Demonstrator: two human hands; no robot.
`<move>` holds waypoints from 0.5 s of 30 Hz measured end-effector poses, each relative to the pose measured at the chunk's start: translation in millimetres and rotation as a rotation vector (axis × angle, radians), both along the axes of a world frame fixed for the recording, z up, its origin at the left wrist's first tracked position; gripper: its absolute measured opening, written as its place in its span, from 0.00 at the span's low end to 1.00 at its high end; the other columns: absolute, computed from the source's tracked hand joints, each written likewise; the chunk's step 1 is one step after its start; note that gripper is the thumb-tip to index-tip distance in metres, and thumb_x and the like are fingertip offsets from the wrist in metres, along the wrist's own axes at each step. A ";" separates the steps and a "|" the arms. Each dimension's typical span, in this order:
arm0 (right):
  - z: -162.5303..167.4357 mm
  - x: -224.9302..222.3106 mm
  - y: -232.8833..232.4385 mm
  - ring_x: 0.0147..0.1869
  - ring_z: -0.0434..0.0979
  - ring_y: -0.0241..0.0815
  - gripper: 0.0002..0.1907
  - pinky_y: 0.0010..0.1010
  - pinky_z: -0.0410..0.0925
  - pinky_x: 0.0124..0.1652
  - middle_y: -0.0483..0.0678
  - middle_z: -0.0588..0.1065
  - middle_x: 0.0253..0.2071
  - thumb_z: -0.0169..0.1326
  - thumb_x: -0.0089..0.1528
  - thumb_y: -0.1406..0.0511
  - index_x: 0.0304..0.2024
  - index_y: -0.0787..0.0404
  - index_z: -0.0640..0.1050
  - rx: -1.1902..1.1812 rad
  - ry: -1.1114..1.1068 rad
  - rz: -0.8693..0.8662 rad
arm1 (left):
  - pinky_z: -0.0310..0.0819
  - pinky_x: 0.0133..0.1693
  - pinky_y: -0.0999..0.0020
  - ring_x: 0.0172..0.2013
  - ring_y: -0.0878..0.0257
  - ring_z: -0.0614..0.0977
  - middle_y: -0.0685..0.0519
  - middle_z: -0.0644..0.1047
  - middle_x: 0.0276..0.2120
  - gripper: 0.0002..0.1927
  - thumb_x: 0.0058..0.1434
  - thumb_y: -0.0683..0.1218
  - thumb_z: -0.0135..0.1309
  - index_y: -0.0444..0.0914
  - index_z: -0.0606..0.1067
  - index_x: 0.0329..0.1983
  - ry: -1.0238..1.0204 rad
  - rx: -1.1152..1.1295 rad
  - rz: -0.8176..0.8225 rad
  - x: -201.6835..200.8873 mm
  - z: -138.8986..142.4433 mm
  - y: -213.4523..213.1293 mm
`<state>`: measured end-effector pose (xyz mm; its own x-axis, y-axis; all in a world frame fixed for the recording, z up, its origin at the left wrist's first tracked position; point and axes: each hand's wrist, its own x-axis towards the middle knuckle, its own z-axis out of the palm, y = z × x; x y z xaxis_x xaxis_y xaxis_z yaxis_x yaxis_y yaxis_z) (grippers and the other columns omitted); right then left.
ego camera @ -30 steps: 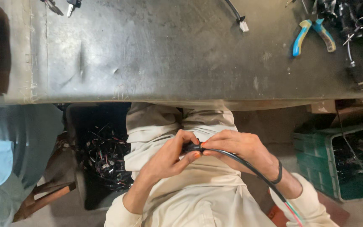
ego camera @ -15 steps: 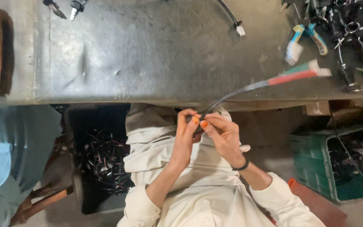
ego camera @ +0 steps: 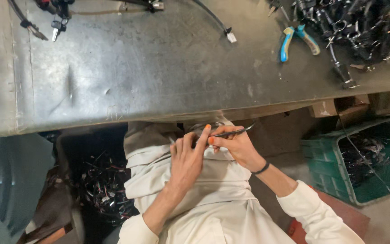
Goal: The person repeatedly strips the outer insulation from black wires using pliers, exposing the inner conductors. They handle each wire one at a time, cut the insulation, and place the processed wires into a pile on the table.
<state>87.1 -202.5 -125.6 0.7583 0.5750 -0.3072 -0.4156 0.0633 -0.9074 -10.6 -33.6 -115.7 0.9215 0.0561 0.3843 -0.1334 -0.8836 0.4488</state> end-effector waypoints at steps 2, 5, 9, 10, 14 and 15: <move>20.8 6.3 -2.7 0.35 0.79 0.38 0.07 0.29 0.71 0.36 0.50 0.80 0.32 0.66 0.60 0.70 0.37 0.70 0.83 -0.173 -0.062 0.030 | 0.59 0.46 0.56 0.41 0.49 0.74 0.46 0.72 0.39 0.31 0.67 0.44 0.50 0.41 0.61 0.74 0.180 -0.108 -0.099 2.2 6.9 2.4; 65.7 64.9 -28.0 0.47 0.82 0.44 0.16 0.34 0.73 0.46 0.50 0.81 0.42 0.69 0.52 0.62 0.41 0.60 0.83 -0.323 -1.115 0.247 | 0.62 0.49 0.63 0.36 0.57 0.73 0.47 0.72 0.36 0.28 0.70 0.42 0.52 0.36 0.62 0.73 0.156 -0.572 -0.089 0.9 21.7 6.1; 102.0 163.8 -53.7 0.43 0.79 0.49 0.11 0.43 0.71 0.42 0.49 0.78 0.40 0.64 0.64 0.56 0.35 0.54 0.81 -1.218 -1.424 -0.454 | 0.70 0.46 0.71 0.41 0.66 0.74 0.48 0.72 0.43 0.21 0.71 0.43 0.52 0.32 0.64 0.64 0.008 -1.152 0.069 -5.7 43.4 15.2; 103.6 176.4 -58.5 0.39 0.78 0.50 0.17 0.45 0.70 0.38 0.50 0.76 0.37 0.66 0.61 0.51 0.32 0.56 0.79 -1.473 -1.569 -0.491 | 0.70 0.48 0.72 0.43 0.66 0.74 0.47 0.72 0.46 0.21 0.72 0.44 0.52 0.32 0.64 0.64 -0.087 -1.084 0.074 -7.2 47.6 18.9; 85.7 154.7 -64.0 0.41 0.77 0.54 0.13 0.49 0.68 0.37 0.50 0.74 0.38 0.63 0.64 0.55 0.31 0.55 0.79 -1.497 -1.286 -0.187 | 0.71 0.49 0.72 0.44 0.65 0.77 0.47 0.74 0.47 0.21 0.72 0.45 0.54 0.31 0.64 0.61 -0.173 -0.911 0.177 -8.8 55.1 33.6; 81.5 138.4 -62.4 0.40 0.77 0.55 0.10 0.50 0.69 0.36 0.50 0.74 0.37 0.64 0.59 0.56 0.30 0.53 0.80 -1.512 -1.261 -0.139 | 0.70 0.50 0.70 0.45 0.62 0.76 0.45 0.73 0.47 0.21 0.72 0.45 0.55 0.31 0.65 0.62 -0.172 -0.836 0.207 -8.2 54.8 36.2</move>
